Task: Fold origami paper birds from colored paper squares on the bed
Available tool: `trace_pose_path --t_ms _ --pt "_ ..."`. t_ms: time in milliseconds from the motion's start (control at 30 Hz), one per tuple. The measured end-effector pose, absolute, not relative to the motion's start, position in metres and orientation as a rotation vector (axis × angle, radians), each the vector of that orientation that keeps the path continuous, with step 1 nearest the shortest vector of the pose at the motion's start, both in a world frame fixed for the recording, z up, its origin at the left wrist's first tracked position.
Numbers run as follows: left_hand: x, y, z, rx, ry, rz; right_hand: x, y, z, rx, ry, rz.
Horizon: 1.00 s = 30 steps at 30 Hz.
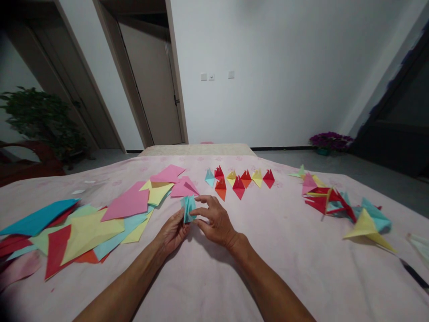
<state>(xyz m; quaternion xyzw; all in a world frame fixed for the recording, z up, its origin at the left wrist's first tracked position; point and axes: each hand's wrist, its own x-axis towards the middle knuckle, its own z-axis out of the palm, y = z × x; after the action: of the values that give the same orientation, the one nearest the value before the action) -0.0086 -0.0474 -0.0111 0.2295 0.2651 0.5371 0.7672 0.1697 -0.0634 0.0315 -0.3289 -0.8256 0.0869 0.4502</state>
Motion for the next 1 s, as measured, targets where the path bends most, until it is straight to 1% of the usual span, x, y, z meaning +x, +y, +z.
trace_pose_path --t_ms 167,367,733,1000 --pt "-0.009 -0.047 -0.015 0.527 0.567 1.135 0.175 -0.060 0.033 -0.847 -2.054 0.139" --pt "-0.007 -0.050 -0.011 0.553 0.576 1.110 0.169 -0.061 0.026 -0.902 -2.024 0.160" --pt "-0.001 -0.055 -0.007 0.582 0.619 1.099 0.156 -0.065 0.016 -1.005 -1.784 0.141" --pt "0.013 -0.063 -0.009 0.462 0.626 1.176 0.153 -0.069 0.013 -1.118 -1.715 -0.102"
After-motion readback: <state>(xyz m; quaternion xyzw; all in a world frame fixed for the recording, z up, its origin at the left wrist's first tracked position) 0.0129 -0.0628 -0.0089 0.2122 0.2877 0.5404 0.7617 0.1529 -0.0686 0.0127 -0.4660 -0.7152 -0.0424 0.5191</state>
